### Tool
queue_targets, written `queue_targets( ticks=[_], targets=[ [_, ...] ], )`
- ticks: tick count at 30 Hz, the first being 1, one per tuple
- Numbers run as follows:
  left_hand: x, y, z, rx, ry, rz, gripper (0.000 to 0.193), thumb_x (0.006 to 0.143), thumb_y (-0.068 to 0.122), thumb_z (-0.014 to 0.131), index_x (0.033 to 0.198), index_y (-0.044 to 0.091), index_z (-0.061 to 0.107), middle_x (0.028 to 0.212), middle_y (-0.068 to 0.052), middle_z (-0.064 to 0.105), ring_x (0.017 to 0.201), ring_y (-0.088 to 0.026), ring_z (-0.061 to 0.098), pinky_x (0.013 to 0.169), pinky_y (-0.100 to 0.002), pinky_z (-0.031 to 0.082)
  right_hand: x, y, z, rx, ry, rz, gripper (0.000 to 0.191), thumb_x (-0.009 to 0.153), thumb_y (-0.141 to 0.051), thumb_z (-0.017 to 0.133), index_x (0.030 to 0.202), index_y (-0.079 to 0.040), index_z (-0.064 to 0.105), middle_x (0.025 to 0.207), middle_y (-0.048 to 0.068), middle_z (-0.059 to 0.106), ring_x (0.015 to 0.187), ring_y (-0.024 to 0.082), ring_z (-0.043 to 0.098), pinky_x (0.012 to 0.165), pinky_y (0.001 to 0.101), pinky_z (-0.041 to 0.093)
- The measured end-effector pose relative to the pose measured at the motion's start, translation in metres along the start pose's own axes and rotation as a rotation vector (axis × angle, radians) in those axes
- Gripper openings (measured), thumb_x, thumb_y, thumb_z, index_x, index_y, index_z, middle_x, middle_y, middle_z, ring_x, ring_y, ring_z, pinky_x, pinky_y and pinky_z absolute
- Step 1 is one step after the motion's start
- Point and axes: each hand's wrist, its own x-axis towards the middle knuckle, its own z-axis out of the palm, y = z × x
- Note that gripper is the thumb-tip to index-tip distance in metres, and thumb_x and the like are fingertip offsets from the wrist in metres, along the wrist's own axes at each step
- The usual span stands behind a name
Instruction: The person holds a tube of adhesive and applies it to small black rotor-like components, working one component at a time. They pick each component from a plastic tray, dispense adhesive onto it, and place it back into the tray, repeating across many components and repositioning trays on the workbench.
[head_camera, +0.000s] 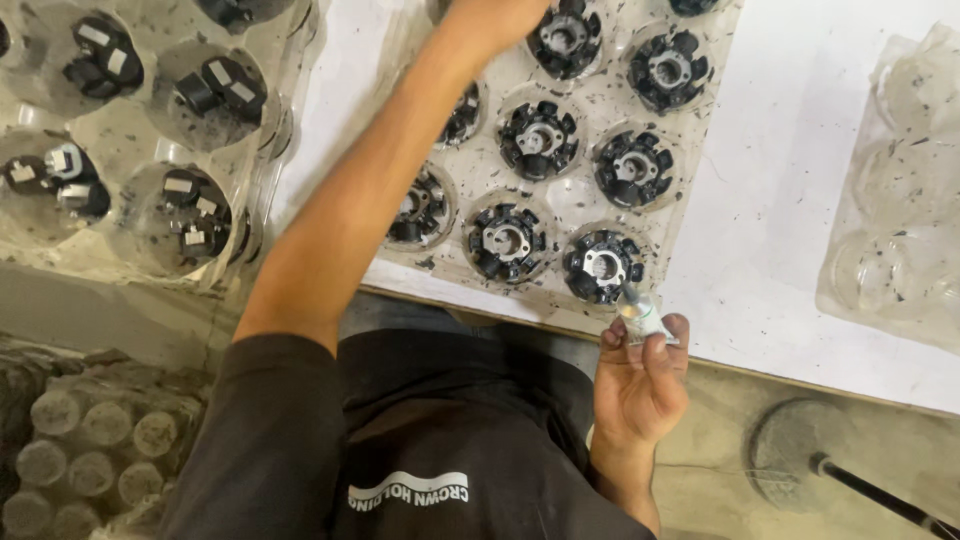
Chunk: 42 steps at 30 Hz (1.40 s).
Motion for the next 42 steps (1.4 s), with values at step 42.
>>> queue_targets(
  ticks=[42],
  targets=[
    [-0.288, 0.041, 0.024, -0.796, 0.047, 0.51, 0.039, 0.11, 0.032, 0.056, 0.127, -0.004, 0.061, 0.132, -0.019, 0.065, 0.12, -0.02, 0.061, 0.106, -0.03, 0.049, -0.047, -0.004, 0.042, -1.158, -0.445, -1.081, 0.039, 0.086, -0.017, 0.085, 0.101, -0.011, 0.049, 0.095, 0.008, 0.062, 0.093, 0.026, 0.071, 0.076, 0.0363, 0.069]
  ],
)
